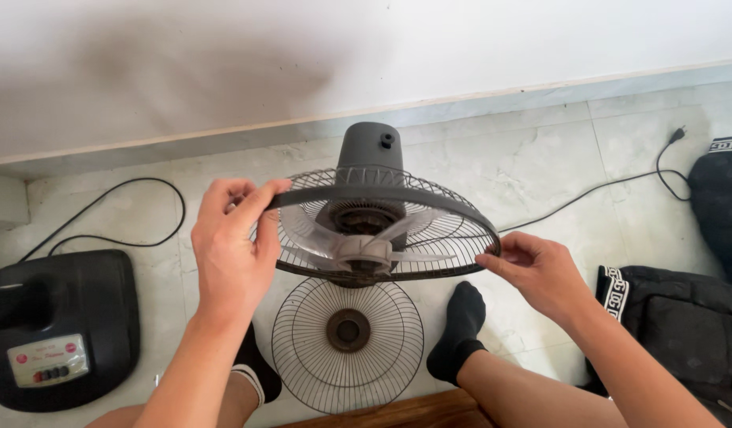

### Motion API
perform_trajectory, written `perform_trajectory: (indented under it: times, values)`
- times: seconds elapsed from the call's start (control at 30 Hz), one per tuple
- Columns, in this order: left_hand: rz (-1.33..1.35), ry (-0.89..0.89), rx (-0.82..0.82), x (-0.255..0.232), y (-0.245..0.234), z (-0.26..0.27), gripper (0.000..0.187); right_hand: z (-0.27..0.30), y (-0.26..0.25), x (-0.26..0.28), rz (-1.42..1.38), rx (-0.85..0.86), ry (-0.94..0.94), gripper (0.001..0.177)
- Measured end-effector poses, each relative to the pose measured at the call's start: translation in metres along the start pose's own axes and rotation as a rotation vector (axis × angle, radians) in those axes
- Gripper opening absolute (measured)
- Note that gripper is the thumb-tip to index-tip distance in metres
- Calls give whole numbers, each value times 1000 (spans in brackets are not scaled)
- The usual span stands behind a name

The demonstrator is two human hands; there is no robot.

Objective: The person fits a black plastic retaining ring around a wire fan grill and then positions the grill onto the front of a floor fan by hand.

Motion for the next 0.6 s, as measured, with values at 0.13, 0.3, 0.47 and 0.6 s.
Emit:
perform_trajectory:
  times: [0.13, 0.3, 0.47, 0.6]
  values:
    - [29, 7, 41, -8, 2, 2, 37, 26, -5, 27, 222, -59, -16, 47]
    - [11, 43, 53, -12, 3, 4, 40, 63, -15, 47, 177, -290, -255, 41]
    - [-9, 67, 64, -18, 5, 4, 38, 74, -10, 70, 73, -417, -508, 42]
    - [-20, 83, 43, -20, 7, 0, 34, 68, -4, 79, 74, -469, -599, 33]
Point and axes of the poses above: each hand's wrist, its own z-axis away from the middle knuckle, its own y-axis out of the palm, x = y × z, the point moved 3 cm from there along -z, towards the middle knuckle, and after that the axes turned 12 degrees about y, right-handed, at the moved point
